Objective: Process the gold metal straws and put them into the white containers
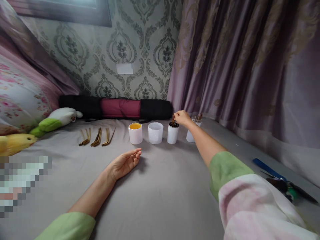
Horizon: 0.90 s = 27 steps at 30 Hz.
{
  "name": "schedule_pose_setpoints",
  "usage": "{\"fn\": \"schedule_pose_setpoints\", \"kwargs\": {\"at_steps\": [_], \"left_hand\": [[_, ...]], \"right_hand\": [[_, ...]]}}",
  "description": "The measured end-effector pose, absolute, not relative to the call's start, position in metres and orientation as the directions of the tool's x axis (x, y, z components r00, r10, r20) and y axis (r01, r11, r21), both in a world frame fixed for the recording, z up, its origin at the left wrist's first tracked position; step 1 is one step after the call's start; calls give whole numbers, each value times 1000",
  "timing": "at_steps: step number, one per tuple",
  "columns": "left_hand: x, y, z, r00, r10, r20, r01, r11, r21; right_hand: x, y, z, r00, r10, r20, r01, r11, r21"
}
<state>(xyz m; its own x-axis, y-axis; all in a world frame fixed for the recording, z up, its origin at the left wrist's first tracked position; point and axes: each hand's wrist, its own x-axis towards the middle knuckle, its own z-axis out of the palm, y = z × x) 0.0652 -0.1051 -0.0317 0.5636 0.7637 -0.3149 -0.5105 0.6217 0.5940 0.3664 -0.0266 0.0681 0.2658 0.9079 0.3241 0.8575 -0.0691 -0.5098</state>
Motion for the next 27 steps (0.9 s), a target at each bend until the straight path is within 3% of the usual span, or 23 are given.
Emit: {"fn": "schedule_pose_setpoints", "kwargs": {"at_steps": [13, 27], "left_hand": [[64, -104, -33, 573, 761, -304, -517, 623, 588], [63, -103, -36, 583, 759, -292, -516, 622, 588]], "right_hand": [[372, -30, 69, 340, 876, 341, 780, -60, -623], [373, -39, 70, 391, 797, 460, 792, -36, -610]]}}
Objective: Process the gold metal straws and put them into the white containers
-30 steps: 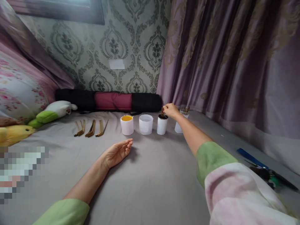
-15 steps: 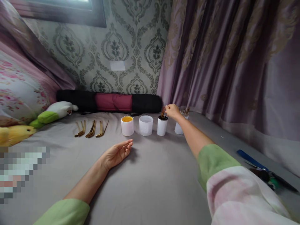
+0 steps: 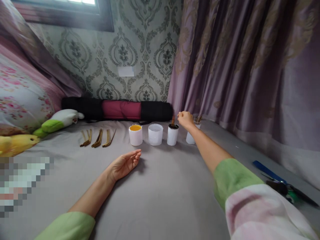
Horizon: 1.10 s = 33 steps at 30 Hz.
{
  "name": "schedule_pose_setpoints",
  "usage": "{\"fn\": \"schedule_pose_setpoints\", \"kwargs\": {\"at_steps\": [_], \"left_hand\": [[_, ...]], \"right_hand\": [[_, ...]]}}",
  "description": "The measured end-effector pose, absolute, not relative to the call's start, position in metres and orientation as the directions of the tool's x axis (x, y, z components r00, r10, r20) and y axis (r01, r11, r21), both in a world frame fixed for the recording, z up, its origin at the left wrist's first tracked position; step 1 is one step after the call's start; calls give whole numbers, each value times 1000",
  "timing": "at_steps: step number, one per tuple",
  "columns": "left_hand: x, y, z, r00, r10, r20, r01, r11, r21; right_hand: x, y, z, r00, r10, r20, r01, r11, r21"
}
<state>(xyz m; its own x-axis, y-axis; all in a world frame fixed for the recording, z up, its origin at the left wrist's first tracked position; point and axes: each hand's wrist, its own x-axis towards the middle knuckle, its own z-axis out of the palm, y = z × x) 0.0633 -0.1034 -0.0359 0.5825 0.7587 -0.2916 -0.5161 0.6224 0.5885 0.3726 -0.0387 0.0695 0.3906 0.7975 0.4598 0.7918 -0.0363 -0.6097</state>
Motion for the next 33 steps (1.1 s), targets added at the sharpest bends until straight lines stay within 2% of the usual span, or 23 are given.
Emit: {"fn": "schedule_pose_setpoints", "kwargs": {"at_steps": [6, 16, 27, 33], "left_hand": [[64, -104, -35, 580, 757, -302, -510, 626, 590], [63, -104, -35, 596, 750, -286, -530, 635, 562], [62, -100, -40, 617, 746, -249, -543, 634, 551], [62, -99, -41, 618, 744, -253, -537, 635, 556]], "right_hand": [[367, -49, 71, 403, 789, 465, 789, -41, -614], [340, -80, 59, 322, 819, 476, 743, 93, -663], [306, -104, 31, 275, 897, 346, 584, 130, -801], [284, -106, 5, 236, 941, 243, 567, 69, -821]]}}
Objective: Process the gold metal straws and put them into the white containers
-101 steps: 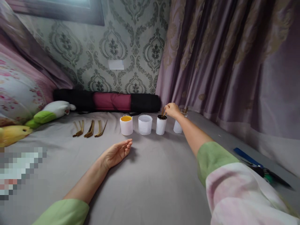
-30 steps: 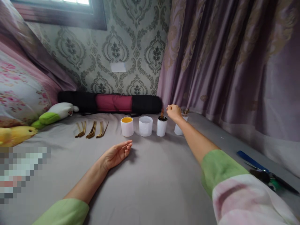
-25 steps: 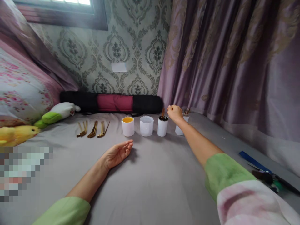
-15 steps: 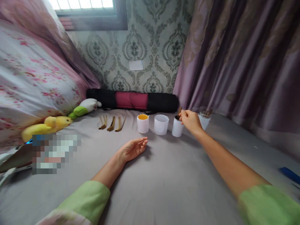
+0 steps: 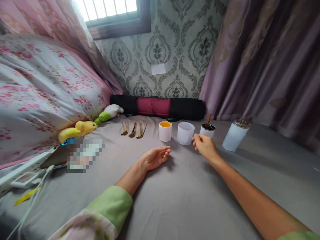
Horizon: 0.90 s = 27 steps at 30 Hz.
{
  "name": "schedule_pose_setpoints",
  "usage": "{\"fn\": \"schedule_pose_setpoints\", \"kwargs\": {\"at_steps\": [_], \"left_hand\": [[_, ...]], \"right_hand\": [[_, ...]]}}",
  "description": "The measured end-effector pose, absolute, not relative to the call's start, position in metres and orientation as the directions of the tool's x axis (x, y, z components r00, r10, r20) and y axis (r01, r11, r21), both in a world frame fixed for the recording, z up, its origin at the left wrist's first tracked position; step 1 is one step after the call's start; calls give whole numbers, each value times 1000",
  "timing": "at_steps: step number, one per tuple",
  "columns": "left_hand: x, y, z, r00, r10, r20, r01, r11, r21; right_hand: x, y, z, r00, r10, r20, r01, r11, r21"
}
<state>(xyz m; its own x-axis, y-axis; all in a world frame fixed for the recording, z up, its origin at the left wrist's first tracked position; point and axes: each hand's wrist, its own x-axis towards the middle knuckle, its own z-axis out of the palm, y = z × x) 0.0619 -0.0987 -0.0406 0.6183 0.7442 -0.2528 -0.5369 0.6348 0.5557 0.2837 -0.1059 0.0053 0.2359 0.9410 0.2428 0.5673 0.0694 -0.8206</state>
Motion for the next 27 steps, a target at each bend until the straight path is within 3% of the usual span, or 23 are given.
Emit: {"fn": "schedule_pose_setpoints", "kwargs": {"at_steps": [12, 19, 27], "left_hand": [[62, -98, -41, 622, 742, -252, -532, 636, 558], [62, -100, -37, 604, 754, -258, -524, 620, 585], [62, -98, -38, 553, 800, -233, -543, 558, 627]], "right_hand": [[255, -104, -39, 117, 983, 143, 600, 45, -798], [253, -104, -50, 120, 954, 275, 672, 125, -730], [253, -105, -50, 108, 952, 286, 699, 131, -703]]}}
